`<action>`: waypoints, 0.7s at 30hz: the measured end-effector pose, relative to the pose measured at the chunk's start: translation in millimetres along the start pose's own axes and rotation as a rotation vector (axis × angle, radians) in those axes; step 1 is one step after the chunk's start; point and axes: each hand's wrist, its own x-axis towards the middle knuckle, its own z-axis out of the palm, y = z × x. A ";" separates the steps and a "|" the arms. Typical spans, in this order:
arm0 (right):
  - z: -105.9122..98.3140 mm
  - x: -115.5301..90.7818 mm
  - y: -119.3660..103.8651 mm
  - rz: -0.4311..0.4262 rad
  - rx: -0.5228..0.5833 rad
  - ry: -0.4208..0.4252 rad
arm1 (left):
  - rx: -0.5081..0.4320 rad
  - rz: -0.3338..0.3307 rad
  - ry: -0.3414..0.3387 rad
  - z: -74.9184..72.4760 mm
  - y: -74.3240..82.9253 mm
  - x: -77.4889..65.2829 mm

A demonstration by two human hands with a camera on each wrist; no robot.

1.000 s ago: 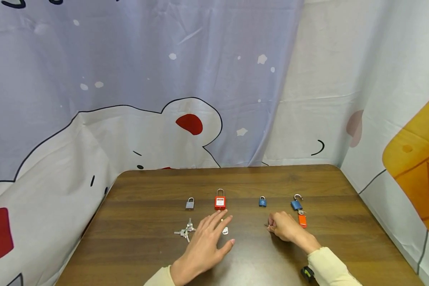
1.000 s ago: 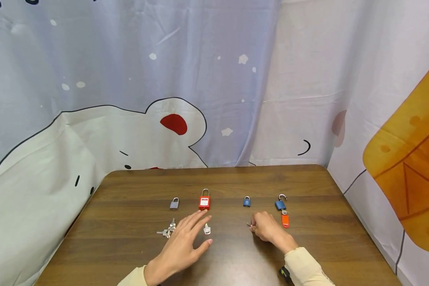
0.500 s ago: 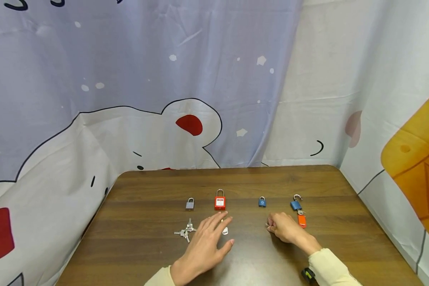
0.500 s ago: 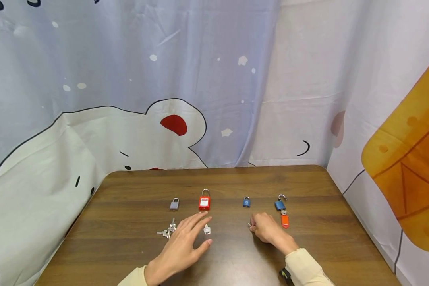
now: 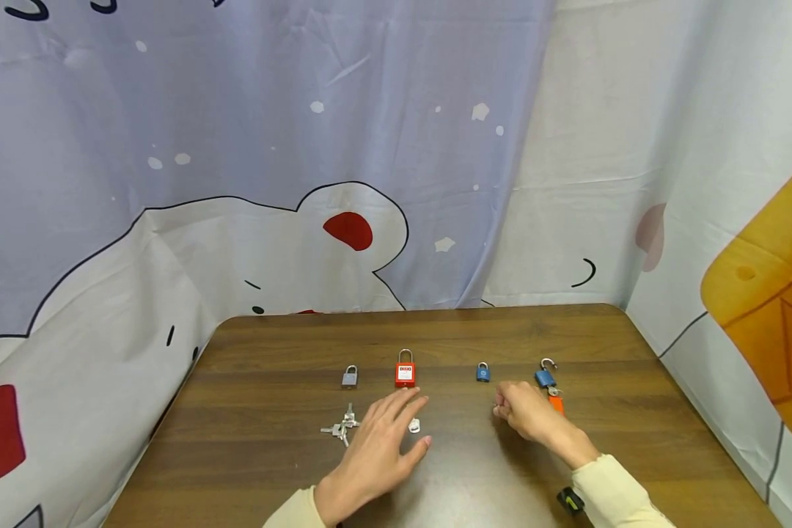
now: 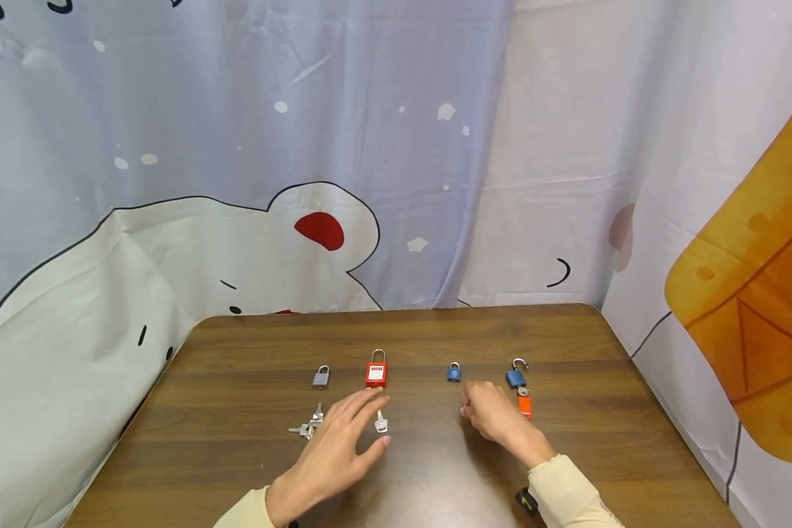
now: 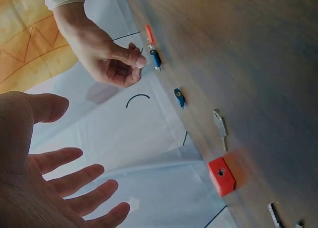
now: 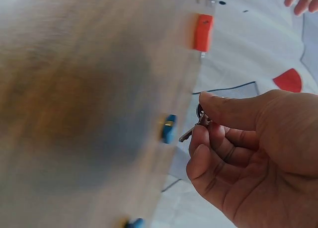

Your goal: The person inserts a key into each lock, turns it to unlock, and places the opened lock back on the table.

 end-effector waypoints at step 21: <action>-56.5 -5.2 -62.7 -0.186 -0.083 0.147 | -0.105 0.038 0.172 -19.8 6.7 27.4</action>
